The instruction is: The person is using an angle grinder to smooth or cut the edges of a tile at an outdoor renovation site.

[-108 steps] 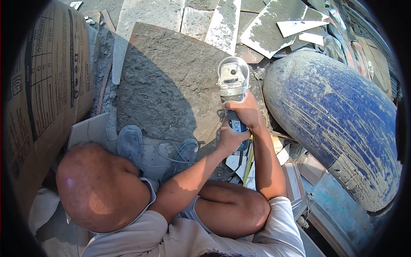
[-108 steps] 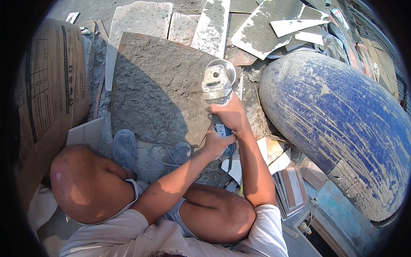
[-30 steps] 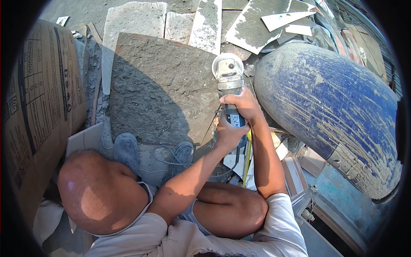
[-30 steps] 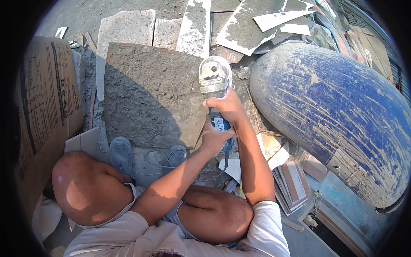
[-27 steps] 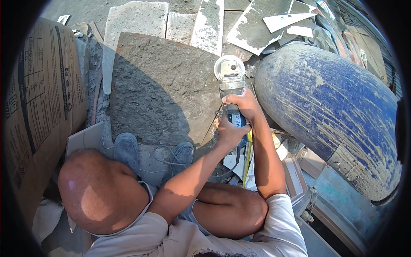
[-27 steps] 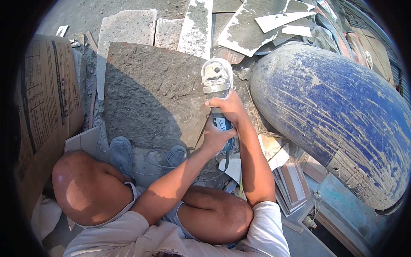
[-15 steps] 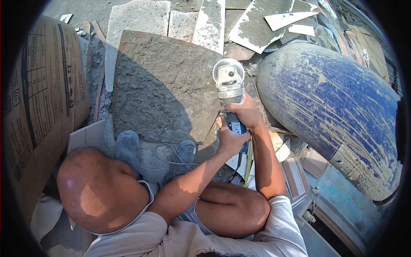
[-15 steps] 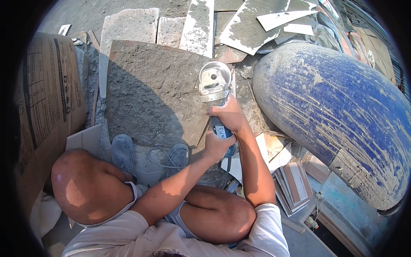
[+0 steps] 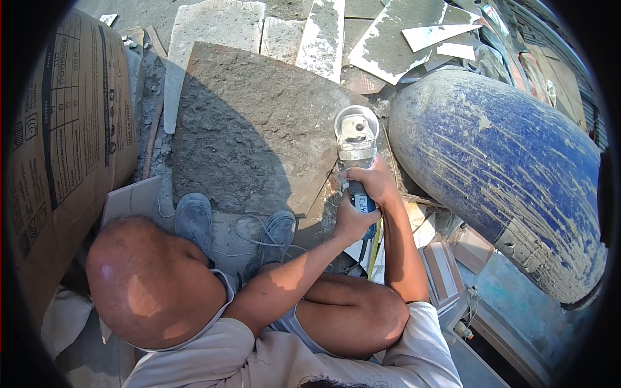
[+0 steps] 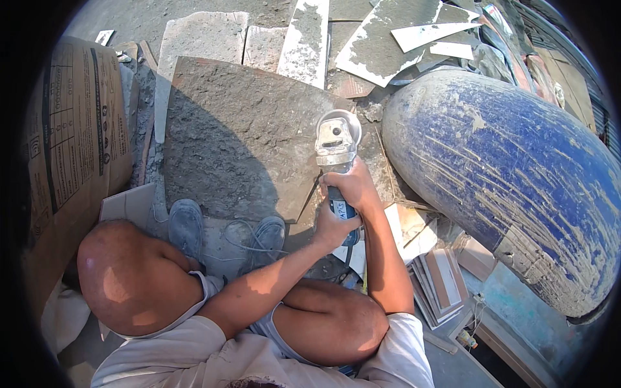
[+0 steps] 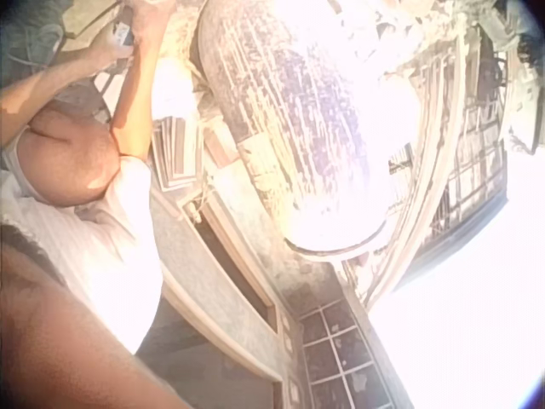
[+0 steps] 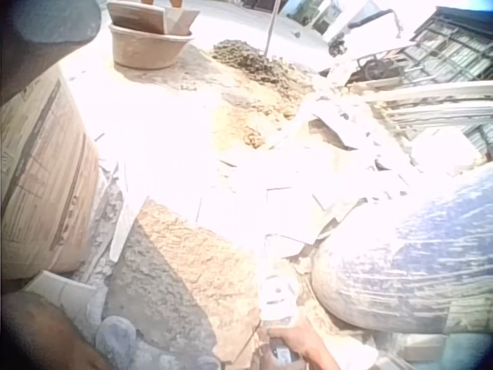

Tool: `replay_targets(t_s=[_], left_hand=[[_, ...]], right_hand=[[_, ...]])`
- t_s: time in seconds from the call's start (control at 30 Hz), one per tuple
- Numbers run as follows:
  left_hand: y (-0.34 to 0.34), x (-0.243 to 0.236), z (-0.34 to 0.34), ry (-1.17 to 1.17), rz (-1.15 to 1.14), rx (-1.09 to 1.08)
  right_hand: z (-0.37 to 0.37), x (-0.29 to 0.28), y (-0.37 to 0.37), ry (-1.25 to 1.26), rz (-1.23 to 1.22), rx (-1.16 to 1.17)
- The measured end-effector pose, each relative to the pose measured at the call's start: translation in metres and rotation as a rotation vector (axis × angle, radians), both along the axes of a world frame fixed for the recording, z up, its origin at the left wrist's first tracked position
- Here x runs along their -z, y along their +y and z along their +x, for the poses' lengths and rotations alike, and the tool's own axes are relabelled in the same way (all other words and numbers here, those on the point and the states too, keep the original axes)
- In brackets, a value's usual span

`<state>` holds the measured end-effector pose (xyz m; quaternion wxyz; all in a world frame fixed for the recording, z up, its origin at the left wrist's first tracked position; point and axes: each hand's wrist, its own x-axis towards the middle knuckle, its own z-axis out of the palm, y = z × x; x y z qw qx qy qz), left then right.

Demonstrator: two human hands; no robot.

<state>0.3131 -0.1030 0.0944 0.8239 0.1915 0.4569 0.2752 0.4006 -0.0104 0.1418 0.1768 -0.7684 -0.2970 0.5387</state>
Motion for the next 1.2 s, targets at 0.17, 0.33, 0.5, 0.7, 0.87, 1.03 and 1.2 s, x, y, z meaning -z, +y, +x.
replay_targets(t_s=[0.17, 0.33, 0.5, 0.7, 0.87, 1.03, 1.2], left_hand=[[0.003, -0.002, -0.007, -0.009, -0.054, 0.005], [-0.009, 0.005, -0.015, -0.028, 0.031, -0.006], [-0.005, -0.007, -0.035, 0.142, 0.196, 0.308], [0.017, -0.023, -0.041, 0.187, 0.455, 0.379], [0.059, -0.036, -0.029, 0.176, 0.64, 0.555], [0.069, -0.036, -0.044, 0.206, 0.488, 0.836], [0.007, 0.021, -0.05, 0.226, 0.384, 0.52]], right_hand=[[-0.011, 0.005, 0.007, 0.023, 0.095, -0.109], [-0.016, 0.002, -0.012, -0.067, -0.03, 0.037], [-0.002, 0.001, -0.065, 0.321, 0.144, 0.346], [0.002, 0.0, -0.074, 0.51, 0.385, 0.492], [0.014, -0.026, -0.045, 0.554, 0.485, 0.681], [0.003, -0.006, -0.056, 0.508, 0.453, 0.672], [-0.011, 0.038, -0.082, 0.305, 0.408, 0.456]])
